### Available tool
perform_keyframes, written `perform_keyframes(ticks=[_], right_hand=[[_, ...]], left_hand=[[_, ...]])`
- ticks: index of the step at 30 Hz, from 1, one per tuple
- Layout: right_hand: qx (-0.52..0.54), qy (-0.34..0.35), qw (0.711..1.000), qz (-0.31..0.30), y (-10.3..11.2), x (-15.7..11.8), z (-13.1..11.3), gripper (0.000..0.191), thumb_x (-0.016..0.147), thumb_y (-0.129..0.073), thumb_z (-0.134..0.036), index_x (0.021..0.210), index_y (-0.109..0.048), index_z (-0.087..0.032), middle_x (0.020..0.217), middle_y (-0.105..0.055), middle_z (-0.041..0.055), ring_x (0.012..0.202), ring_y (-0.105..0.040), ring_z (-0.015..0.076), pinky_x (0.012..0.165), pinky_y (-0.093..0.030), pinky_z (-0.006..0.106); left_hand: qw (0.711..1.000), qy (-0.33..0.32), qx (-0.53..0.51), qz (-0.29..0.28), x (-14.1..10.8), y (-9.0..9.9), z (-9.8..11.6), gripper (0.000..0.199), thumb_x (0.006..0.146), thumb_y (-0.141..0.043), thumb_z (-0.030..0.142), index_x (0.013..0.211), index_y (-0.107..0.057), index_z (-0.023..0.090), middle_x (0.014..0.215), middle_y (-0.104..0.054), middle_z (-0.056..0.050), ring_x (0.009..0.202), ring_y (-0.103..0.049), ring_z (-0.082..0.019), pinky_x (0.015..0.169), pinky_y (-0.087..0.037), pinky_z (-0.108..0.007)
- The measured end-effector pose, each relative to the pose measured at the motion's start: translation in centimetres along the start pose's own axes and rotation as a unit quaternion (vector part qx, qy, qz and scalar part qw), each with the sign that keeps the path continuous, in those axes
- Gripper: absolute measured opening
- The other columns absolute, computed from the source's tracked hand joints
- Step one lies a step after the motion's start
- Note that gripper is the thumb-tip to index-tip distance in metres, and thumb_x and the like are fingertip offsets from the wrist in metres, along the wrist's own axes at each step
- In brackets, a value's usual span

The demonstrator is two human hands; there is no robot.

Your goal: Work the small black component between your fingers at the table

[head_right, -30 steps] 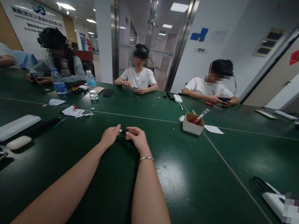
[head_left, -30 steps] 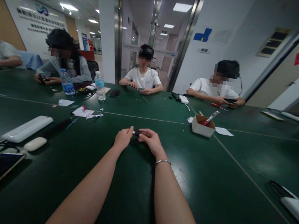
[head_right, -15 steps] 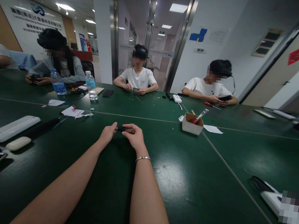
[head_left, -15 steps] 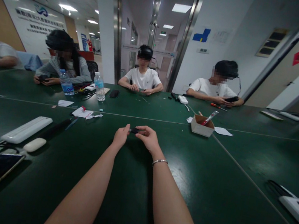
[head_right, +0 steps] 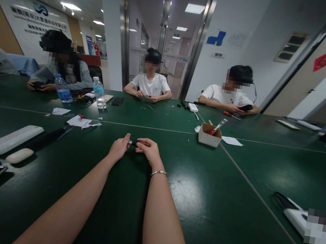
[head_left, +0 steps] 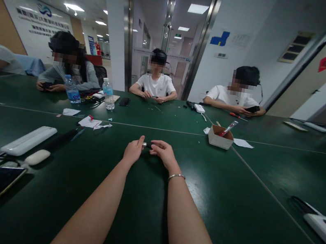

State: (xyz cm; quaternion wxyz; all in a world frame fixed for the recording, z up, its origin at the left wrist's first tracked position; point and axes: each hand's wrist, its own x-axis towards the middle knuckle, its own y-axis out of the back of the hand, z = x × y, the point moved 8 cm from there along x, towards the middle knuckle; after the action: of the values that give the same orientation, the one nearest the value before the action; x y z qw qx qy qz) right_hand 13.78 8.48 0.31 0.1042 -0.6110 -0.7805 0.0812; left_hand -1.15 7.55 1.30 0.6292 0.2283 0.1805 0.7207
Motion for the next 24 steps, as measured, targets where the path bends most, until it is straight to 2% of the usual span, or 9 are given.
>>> perform_keyframes(ticks=[5, 8, 10, 15, 21, 24], right_hand=[[0.028, -0.014, 0.999, 0.040, 0.8, 0.3, 0.4, 0.022, 0.068, -0.075, -0.021, 0.087, -0.067, -0.013, 0.065, -0.068, 0.0045, 0.056, -0.065, 0.0122, 0.058, -0.056, 0.023], [0.039, -0.019, 0.998, 0.055, 1.1, 0.4, 0.5, 0.021, 0.070, -0.074, -0.021, 0.086, -0.066, -0.012, 0.065, -0.068, 0.0053, 0.056, -0.065, 0.0122, 0.057, -0.056, 0.023], [0.040, -0.020, 0.997, 0.059, 1.2, 0.4, 0.6, 0.020, 0.070, -0.074, -0.021, 0.086, -0.067, -0.012, 0.066, -0.068, 0.0058, 0.056, -0.065, 0.0125, 0.057, -0.056, 0.024], [0.031, -0.012, 0.998, 0.059, 1.2, 0.4, 0.5, 0.020, 0.069, -0.074, -0.020, 0.086, -0.066, -0.012, 0.067, -0.069, 0.0048, 0.057, -0.066, 0.0125, 0.057, -0.057, 0.023], [0.021, -0.004, 0.998, 0.054, 1.1, 0.4, 0.4, 0.024, 0.068, -0.075, -0.018, 0.090, -0.066, -0.012, 0.071, -0.070, 0.0046, 0.059, -0.067, 0.0118, 0.058, -0.057, 0.021], [0.019, 0.002, 0.998, 0.052, 1.0, 0.4, 0.4, 0.024, 0.069, -0.074, -0.016, 0.091, -0.067, -0.013, 0.072, -0.070, 0.0042, 0.060, -0.067, 0.0118, 0.060, -0.057, 0.022]], left_hand=[[0.998, -0.045, -0.037, 0.032, -0.4, 0.5, 0.7, 0.046, 0.088, -0.030, 0.057, 0.085, -0.058, 0.021, 0.077, -0.063, -0.003, 0.068, -0.058, -0.016, 0.062, -0.041, -0.027], [0.989, -0.110, -0.084, 0.046, -0.6, 0.8, 1.7, 0.028, 0.087, -0.044, 0.043, 0.099, -0.058, 0.021, 0.096, -0.065, -0.005, 0.084, -0.060, -0.016, 0.074, -0.045, -0.028], [0.984, -0.144, -0.101, 0.040, -0.6, 0.8, 2.3, 0.024, 0.085, -0.049, 0.035, 0.101, -0.059, 0.021, 0.101, -0.065, -0.005, 0.092, -0.060, -0.017, 0.081, -0.046, -0.029], [0.985, -0.136, -0.097, 0.041, -0.1, 0.6, 1.8, 0.021, 0.084, -0.050, 0.032, 0.095, -0.063, 0.019, 0.097, -0.068, -0.006, 0.089, -0.062, -0.017, 0.082, -0.046, -0.031], [0.986, -0.096, -0.130, 0.048, 0.9, 0.1, 0.1, 0.026, 0.080, -0.054, 0.039, 0.086, -0.066, 0.017, 0.082, -0.069, -0.005, 0.076, -0.061, -0.017, 0.072, -0.045, -0.029], [0.989, -0.082, -0.114, 0.054, 0.9, 0.1, -0.1, 0.032, 0.081, -0.052, 0.046, 0.079, -0.066, 0.017, 0.075, -0.067, -0.004, 0.070, -0.059, -0.016, 0.066, -0.043, -0.027]])
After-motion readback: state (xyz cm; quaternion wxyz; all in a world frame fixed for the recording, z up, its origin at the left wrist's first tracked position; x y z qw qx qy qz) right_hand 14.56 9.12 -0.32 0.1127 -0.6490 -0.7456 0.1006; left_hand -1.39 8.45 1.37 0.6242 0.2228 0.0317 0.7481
